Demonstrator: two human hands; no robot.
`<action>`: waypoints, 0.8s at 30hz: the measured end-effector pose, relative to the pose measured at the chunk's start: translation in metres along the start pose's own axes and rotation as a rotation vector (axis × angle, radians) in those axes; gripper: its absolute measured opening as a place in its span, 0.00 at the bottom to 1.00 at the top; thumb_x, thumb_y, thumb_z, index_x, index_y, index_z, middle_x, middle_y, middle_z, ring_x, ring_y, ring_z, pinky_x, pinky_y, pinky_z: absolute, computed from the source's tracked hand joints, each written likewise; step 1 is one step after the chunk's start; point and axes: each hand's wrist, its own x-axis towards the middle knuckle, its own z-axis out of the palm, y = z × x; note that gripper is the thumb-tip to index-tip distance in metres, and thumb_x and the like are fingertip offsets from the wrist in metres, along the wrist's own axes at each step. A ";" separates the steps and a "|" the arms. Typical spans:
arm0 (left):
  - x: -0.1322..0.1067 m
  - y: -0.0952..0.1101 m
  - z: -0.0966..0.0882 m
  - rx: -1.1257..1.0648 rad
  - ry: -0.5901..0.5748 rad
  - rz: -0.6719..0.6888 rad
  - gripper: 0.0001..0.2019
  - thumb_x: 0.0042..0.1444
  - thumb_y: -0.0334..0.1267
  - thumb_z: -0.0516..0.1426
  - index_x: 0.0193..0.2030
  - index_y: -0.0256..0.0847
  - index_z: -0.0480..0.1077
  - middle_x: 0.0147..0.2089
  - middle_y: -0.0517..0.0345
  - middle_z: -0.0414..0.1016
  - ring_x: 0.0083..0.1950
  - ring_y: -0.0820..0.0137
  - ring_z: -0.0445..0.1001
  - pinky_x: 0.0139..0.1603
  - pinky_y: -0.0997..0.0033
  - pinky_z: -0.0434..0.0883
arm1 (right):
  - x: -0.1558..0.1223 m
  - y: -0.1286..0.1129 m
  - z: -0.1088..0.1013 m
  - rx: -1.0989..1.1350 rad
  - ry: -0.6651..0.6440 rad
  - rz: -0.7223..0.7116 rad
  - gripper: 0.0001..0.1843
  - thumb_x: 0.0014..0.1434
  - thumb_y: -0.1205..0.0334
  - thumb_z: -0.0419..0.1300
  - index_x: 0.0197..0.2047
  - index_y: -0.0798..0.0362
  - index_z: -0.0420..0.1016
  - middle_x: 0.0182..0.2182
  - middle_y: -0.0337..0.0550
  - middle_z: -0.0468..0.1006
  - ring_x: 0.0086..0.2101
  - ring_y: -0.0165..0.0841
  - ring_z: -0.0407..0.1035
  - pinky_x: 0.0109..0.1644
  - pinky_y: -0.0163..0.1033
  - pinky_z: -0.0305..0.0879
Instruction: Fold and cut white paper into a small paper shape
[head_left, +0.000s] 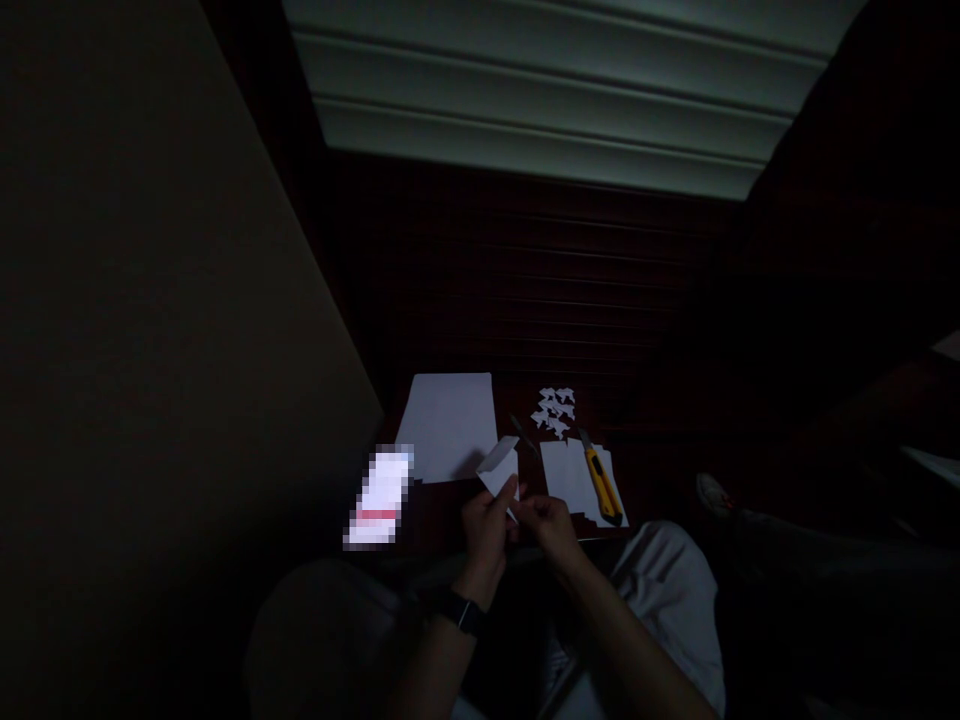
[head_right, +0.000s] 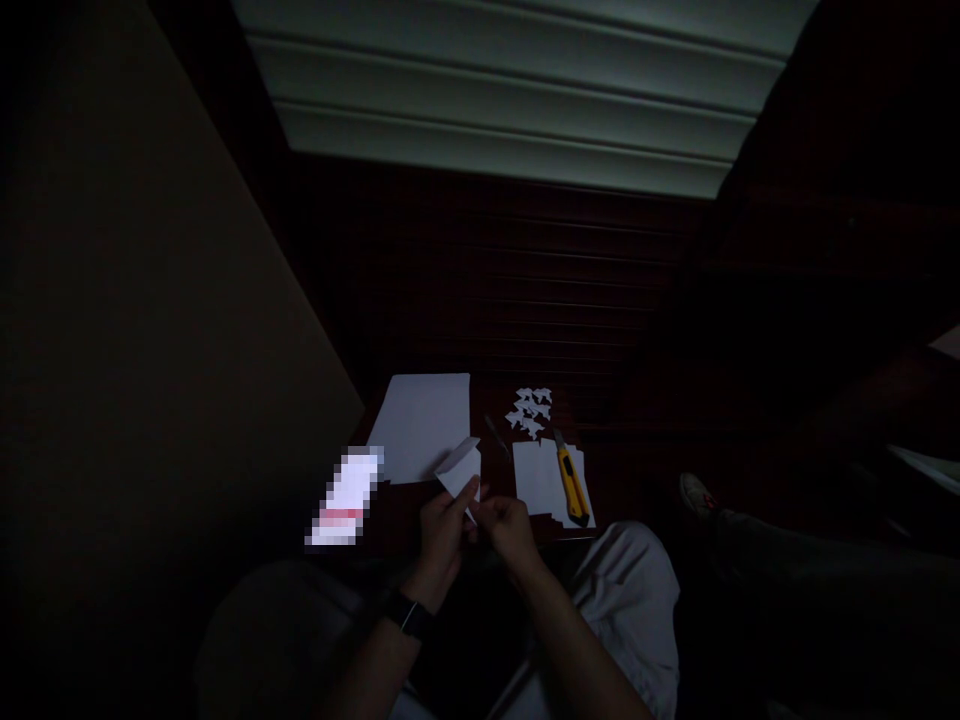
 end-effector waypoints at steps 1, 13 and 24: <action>0.000 -0.001 0.000 -0.005 0.014 -0.002 0.22 0.38 0.50 0.62 0.31 0.30 0.73 0.25 0.52 0.74 0.15 0.79 0.61 0.11 0.80 0.55 | -0.002 0.001 0.001 -0.002 0.000 -0.009 0.19 0.47 0.46 0.60 0.23 0.56 0.72 0.18 0.41 0.73 0.18 0.29 0.64 0.24 0.34 0.58; 0.011 -0.002 -0.003 -0.130 0.162 -0.018 0.19 0.40 0.46 0.63 0.34 0.30 0.73 0.26 0.52 0.75 0.17 0.76 0.68 0.12 0.80 0.60 | -0.023 0.008 0.005 -0.095 0.009 -0.043 0.18 0.49 0.50 0.59 0.22 0.58 0.73 0.18 0.43 0.74 0.21 0.29 0.65 0.26 0.32 0.58; 0.014 0.011 -0.012 -0.122 -0.132 -0.082 0.19 0.41 0.41 0.64 0.39 0.30 0.73 0.36 0.44 0.77 0.32 0.67 0.76 0.28 0.74 0.70 | 0.017 -0.017 -0.018 0.059 0.173 -0.071 0.18 0.45 0.49 0.62 0.31 0.57 0.74 0.25 0.43 0.75 0.26 0.32 0.68 0.29 0.34 0.62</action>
